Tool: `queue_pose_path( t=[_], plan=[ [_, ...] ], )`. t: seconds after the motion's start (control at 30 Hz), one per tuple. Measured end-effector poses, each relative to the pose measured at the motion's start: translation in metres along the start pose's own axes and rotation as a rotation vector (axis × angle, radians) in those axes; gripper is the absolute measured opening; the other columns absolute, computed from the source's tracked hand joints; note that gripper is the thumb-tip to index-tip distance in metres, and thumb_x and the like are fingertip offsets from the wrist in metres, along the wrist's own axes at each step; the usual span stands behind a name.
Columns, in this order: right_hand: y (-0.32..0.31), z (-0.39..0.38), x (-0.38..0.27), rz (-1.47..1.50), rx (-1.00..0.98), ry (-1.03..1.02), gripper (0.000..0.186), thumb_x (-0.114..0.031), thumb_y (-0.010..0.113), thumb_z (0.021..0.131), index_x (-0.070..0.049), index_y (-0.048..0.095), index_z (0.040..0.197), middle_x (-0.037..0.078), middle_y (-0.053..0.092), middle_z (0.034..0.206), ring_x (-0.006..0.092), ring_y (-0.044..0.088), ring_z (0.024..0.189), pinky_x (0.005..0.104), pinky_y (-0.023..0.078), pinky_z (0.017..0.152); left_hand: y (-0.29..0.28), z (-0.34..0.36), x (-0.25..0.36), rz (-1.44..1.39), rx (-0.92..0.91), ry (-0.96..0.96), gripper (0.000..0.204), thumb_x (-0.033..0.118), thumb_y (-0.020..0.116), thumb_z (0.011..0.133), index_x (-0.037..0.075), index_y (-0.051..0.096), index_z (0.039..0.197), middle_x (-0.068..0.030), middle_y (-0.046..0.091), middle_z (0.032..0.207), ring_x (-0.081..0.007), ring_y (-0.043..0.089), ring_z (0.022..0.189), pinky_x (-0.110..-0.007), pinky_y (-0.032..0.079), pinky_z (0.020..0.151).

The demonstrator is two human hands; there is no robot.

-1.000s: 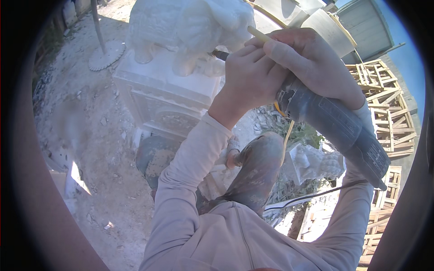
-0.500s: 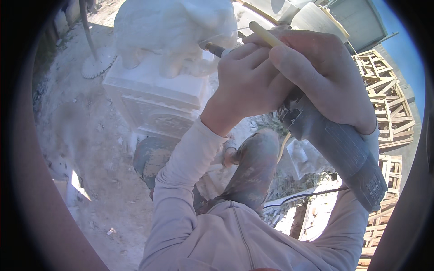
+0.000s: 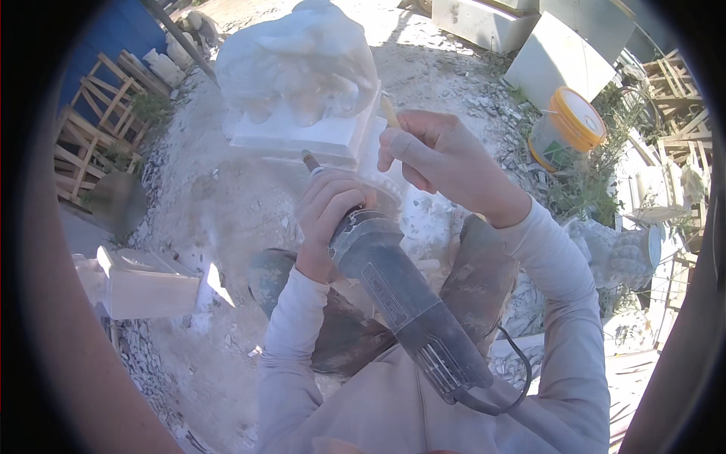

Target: Carving and detailing a stone elephant sculpture using a rotary tool.

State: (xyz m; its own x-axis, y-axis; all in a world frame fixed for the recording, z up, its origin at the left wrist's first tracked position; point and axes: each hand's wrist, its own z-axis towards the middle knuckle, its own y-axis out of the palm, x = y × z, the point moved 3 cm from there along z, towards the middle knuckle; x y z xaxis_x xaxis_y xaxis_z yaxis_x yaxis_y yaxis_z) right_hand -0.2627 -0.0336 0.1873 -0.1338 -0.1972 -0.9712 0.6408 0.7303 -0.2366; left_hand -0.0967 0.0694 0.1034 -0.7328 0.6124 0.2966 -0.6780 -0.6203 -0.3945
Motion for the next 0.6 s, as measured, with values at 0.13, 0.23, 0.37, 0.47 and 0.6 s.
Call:
queue_pose_path(
  t=[0.13, 0.23, 0.37, 0.47, 0.6],
  plan=[
    [0.006, 0.006, 0.015, 0.118, -0.045, 0.038, 0.026, -0.029, 0.058, 0.103, -0.007, 0.063, 0.09, -0.003, 0.06, 0.074, 0.0017, 0.038, 0.054, 0.0214, 0.031, 0.049, -0.002, -0.021, -0.005, -0.006, 0.105, -0.098, 0.027, 0.001, 0.085, 0.074, 0.008, 0.064, 0.09, -0.0097, 0.068, 0.087, -0.0312, 0.07, 0.09, -0.041, 0.055, 0.086],
    [0.01, 0.002, 0.026, 0.218, -0.095, 0.087, 0.025, -0.029, 0.056, 0.104, -0.007, 0.06, 0.092, -0.004, 0.054, 0.066, 0.0017, 0.034, 0.05, 0.0215, 0.026, 0.045, -0.003, -0.036, -0.006, -0.029, 0.146, -0.147, 0.027, 0.004, 0.085, 0.075, 0.007, 0.065, 0.092, -0.0099, 0.069, 0.092, -0.0314, 0.07, 0.096, -0.042, 0.055, 0.087],
    [0.024, -0.001, 0.045, 0.321, -0.053, 0.217, 0.03, -0.031, 0.056, 0.104, -0.003, 0.063, 0.095, -0.002, 0.05, 0.057, 0.0032, 0.032, 0.041, 0.022, 0.022, 0.038, -0.017, -0.059, 0.001, -0.062, 0.122, -0.172, 0.033, 0.008, 0.091, 0.07, 0.009, 0.066, 0.092, -0.0083, 0.07, 0.094, -0.0286, 0.072, 0.098, -0.04, 0.056, 0.088],
    [0.04, -0.004, 0.054, 0.374, -0.045, 0.28, 0.033, -0.032, 0.055, 0.106, -0.002, 0.065, 0.097, -0.001, 0.051, 0.055, 0.0038, 0.029, 0.038, 0.0226, 0.019, 0.036, -0.032, -0.073, 0.01, -0.118, 0.18, -0.187, 0.035, 0.011, 0.092, 0.069, 0.009, 0.066, 0.093, -0.0076, 0.07, 0.092, -0.028, 0.071, 0.099, -0.04, 0.055, 0.088],
    [0.046, -0.005, 0.046, 0.262, 0.014, 0.331, 0.046, -0.038, 0.051, 0.108, -0.001, 0.068, 0.087, 0.001, 0.054, 0.055, 0.0053, 0.029, 0.036, 0.0234, 0.019, 0.036, -0.036, -0.076, 0.002, -0.203, 0.253, -0.231, 0.034, 0.016, 0.089, 0.073, 0.009, 0.064, 0.095, -0.0088, 0.069, 0.097, -0.0309, 0.068, 0.101, -0.041, 0.054, 0.087]
  ],
)
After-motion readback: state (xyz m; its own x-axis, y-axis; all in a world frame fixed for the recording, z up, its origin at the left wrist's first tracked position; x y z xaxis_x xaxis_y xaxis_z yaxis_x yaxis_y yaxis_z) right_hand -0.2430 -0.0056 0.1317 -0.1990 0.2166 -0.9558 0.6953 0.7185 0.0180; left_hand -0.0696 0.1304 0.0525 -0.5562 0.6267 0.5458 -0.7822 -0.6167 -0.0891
